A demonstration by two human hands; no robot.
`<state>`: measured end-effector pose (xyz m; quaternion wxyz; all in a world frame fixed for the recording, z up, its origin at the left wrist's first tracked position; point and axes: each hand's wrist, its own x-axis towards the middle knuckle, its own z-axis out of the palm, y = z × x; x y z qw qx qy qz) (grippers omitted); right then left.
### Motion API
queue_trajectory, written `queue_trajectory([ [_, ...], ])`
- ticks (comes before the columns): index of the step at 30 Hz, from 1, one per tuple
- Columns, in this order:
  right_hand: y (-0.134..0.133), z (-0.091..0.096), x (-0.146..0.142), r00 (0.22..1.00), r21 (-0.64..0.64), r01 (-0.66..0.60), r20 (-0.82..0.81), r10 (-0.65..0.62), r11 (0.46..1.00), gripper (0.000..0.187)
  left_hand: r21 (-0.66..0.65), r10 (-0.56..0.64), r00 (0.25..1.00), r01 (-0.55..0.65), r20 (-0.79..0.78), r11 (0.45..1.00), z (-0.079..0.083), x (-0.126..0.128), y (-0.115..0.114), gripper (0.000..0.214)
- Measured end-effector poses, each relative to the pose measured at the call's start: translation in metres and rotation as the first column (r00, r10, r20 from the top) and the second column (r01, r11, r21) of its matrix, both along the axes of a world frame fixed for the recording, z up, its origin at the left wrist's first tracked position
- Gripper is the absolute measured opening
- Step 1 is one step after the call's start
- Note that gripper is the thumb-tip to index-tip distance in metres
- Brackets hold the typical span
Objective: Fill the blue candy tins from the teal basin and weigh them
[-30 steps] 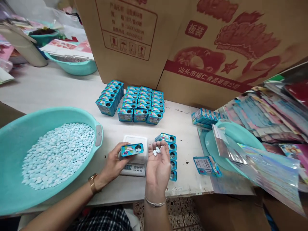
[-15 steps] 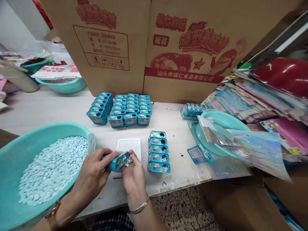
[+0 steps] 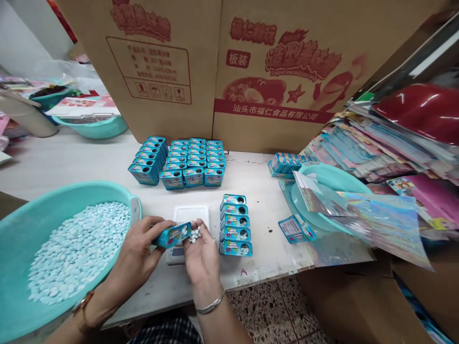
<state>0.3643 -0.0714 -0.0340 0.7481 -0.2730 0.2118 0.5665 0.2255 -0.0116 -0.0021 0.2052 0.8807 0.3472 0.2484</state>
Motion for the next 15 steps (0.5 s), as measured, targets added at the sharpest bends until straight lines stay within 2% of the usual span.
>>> queue_trajectory([
  [2,-0.001,0.003,0.005,0.999,0.006,0.023,0.036,-0.023,1.0,0.01,-0.187,0.077,0.98,-0.043,0.182,0.981,-0.013,0.002,0.005,0.035],
  [5,-0.003,0.009,0.016,0.99,0.029,0.053,0.129,-0.056,0.998,0.006,-0.463,0.256,0.899,-0.069,0.355,0.883,-0.04,0.012,0.012,0.035],
  [7,-0.003,0.014,0.023,0.982,0.053,0.052,0.18,-0.061,0.997,0.004,-0.564,0.31,0.869,-0.044,0.386,0.825,-0.057,0.021,0.015,0.04],
  [9,-0.003,0.018,0.028,0.975,0.087,0.04,0.213,-0.058,0.995,0.009,-0.582,0.302,0.867,-0.018,0.396,0.813,-0.068,0.028,0.018,0.042],
  [12,-0.003,0.024,0.033,0.965,0.138,0.016,0.256,-0.051,0.99,0.017,-0.566,0.245,0.883,0.029,0.401,0.824,-0.067,0.026,0.018,0.059],
  [15,-0.006,0.026,0.037,0.938,0.134,-0.023,0.345,-0.025,0.991,0.022,-0.556,0.24,0.875,0.04,0.42,0.83,-0.051,0.005,0.008,0.08],
])
